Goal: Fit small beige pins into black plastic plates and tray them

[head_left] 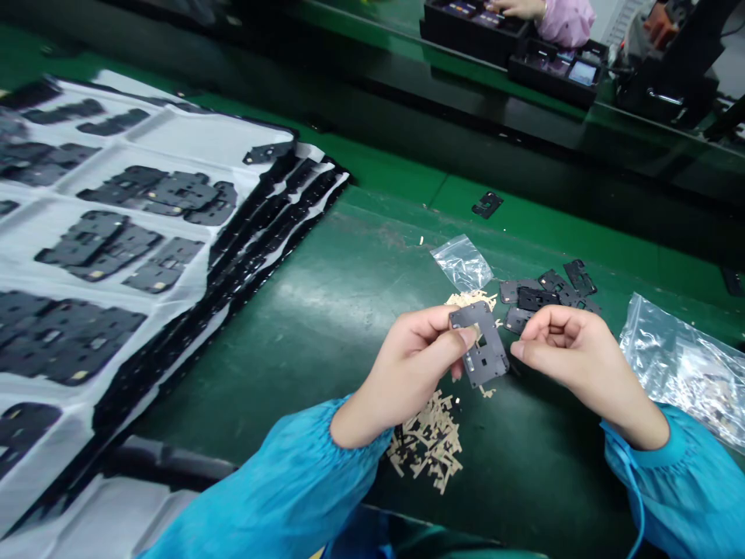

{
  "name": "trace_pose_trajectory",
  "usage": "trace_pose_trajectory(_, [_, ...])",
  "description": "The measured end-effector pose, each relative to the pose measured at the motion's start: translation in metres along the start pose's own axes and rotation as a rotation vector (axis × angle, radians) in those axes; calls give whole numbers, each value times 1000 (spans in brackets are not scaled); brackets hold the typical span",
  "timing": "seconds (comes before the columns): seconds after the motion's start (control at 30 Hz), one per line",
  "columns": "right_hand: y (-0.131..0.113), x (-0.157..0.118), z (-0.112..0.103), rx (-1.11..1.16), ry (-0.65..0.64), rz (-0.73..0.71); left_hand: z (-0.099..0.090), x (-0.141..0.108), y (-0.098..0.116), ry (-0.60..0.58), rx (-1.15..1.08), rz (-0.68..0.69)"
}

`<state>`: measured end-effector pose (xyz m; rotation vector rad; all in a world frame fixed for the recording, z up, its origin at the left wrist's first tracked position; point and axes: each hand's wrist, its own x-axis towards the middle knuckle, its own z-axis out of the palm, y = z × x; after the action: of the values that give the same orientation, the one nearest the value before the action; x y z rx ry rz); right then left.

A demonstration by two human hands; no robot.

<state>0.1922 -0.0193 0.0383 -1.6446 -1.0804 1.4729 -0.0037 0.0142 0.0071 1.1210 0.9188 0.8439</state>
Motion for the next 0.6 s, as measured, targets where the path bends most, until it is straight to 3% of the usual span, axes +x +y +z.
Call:
trace_pose_trajectory(0.23, [-1, -5, -1, -15, -235, 53, -3, -2, -3, -23, -21, 8])
trace_pose_trajectory(0.47, [1, -11, 4, 0, -103, -83, 5, -2, -2, -56, -9, 22])
trace_pose_trajectory(0.6, [1, -7, 0, -1, -168, -107, 7, -3, 1, -61, -19, 18])
